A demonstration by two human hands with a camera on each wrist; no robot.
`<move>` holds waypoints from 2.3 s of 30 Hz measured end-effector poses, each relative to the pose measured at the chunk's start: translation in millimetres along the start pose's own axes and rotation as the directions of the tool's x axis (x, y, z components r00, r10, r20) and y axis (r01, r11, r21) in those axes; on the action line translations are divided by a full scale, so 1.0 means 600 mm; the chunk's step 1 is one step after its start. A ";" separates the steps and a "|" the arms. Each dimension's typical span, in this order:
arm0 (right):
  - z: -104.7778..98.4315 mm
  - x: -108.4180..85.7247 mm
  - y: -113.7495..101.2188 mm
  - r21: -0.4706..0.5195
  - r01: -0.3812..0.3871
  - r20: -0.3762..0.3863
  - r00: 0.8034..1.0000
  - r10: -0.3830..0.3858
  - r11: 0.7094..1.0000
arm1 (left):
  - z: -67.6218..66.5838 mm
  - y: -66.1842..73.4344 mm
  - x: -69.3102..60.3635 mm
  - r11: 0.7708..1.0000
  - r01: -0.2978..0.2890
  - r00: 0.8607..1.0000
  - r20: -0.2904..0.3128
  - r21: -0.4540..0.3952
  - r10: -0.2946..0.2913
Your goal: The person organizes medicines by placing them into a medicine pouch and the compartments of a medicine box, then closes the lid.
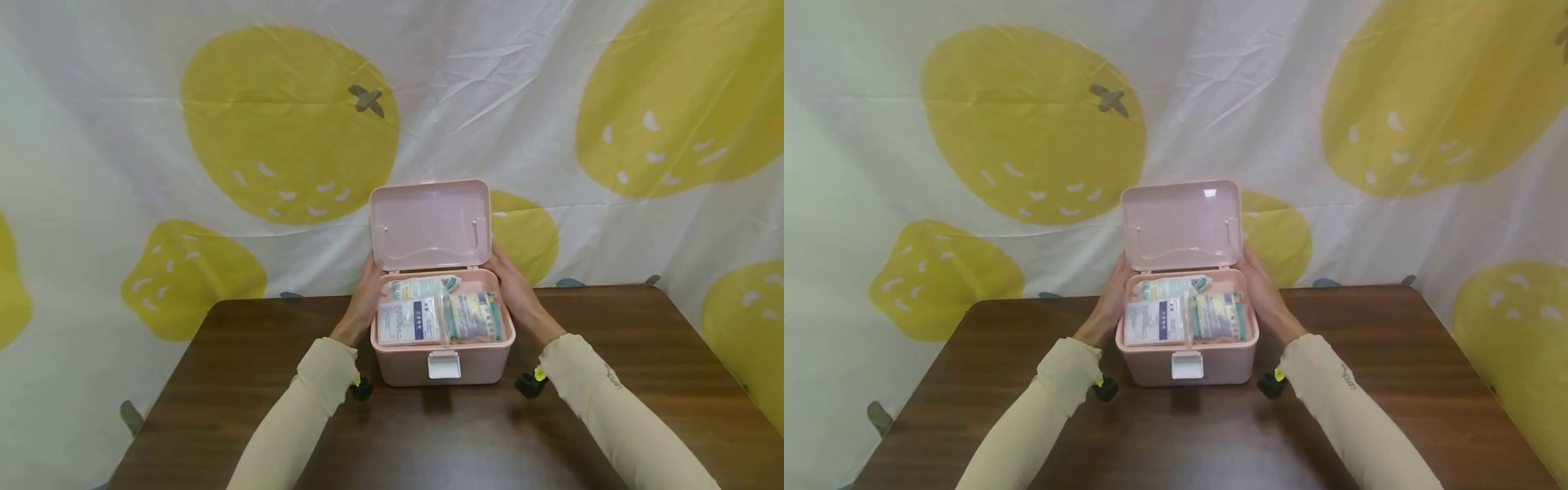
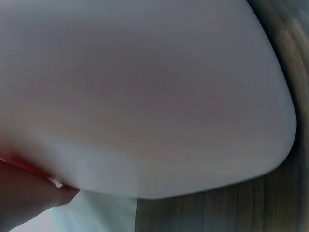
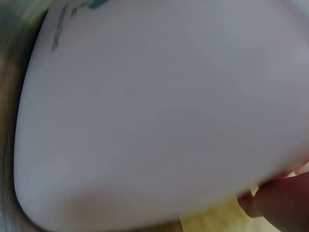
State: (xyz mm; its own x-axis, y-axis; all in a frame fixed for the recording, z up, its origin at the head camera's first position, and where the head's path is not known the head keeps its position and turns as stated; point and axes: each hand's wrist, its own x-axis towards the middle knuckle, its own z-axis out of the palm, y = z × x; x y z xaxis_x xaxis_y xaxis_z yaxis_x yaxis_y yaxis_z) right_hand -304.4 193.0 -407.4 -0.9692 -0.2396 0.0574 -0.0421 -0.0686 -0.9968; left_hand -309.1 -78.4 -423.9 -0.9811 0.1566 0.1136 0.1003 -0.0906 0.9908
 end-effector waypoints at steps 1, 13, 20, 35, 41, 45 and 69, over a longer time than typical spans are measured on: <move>0.003 -0.001 0.000 0.016 -0.001 -0.008 1.000 0.001 1.000 | 0.001 0.000 -0.001 1.000 -0.007 1.000 -0.001 -0.013 0.007; 0.028 -0.045 -0.010 0.102 -0.034 -0.061 0.997 0.041 0.994 | 0.007 0.006 -0.029 0.990 -0.021 1.000 0.001 -0.141 0.022; 0.039 -0.085 -0.015 0.069 -0.046 -0.106 0.993 0.053 0.997 | 0.012 0.013 -0.066 0.984 -0.008 0.999 0.044 -0.177 0.016; 0.044 -0.141 -0.014 0.066 -0.085 -0.187 0.978 0.096 0.994 | 0.031 0.004 -0.121 0.973 -0.031 0.996 0.080 -0.229 0.050; 0.043 -0.141 -0.008 0.060 -0.078 -0.203 0.975 0.089 0.995 | 0.029 -0.002 -0.126 0.987 -0.029 1.000 0.004 -0.158 0.030; 0.039 -0.138 -0.001 0.088 -0.076 -0.229 0.969 0.094 0.993 | 0.030 -0.006 -0.130 0.993 0.010 0.996 -0.083 -0.114 -0.019; 0.030 -0.123 0.003 0.149 -0.060 -0.328 0.939 0.106 0.987 | 0.039 -0.002 -0.132 0.993 -0.059 0.986 -0.163 -0.105 0.041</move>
State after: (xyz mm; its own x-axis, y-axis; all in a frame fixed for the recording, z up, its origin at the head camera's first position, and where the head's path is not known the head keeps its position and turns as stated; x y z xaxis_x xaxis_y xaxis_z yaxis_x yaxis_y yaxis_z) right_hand -228.8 193.3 -412.6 -0.9938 0.0852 -0.0708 0.0527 -0.1978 -0.9788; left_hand -227.3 -67.6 -432.7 -0.9900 -0.0093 0.1410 0.1399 -0.2028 0.9692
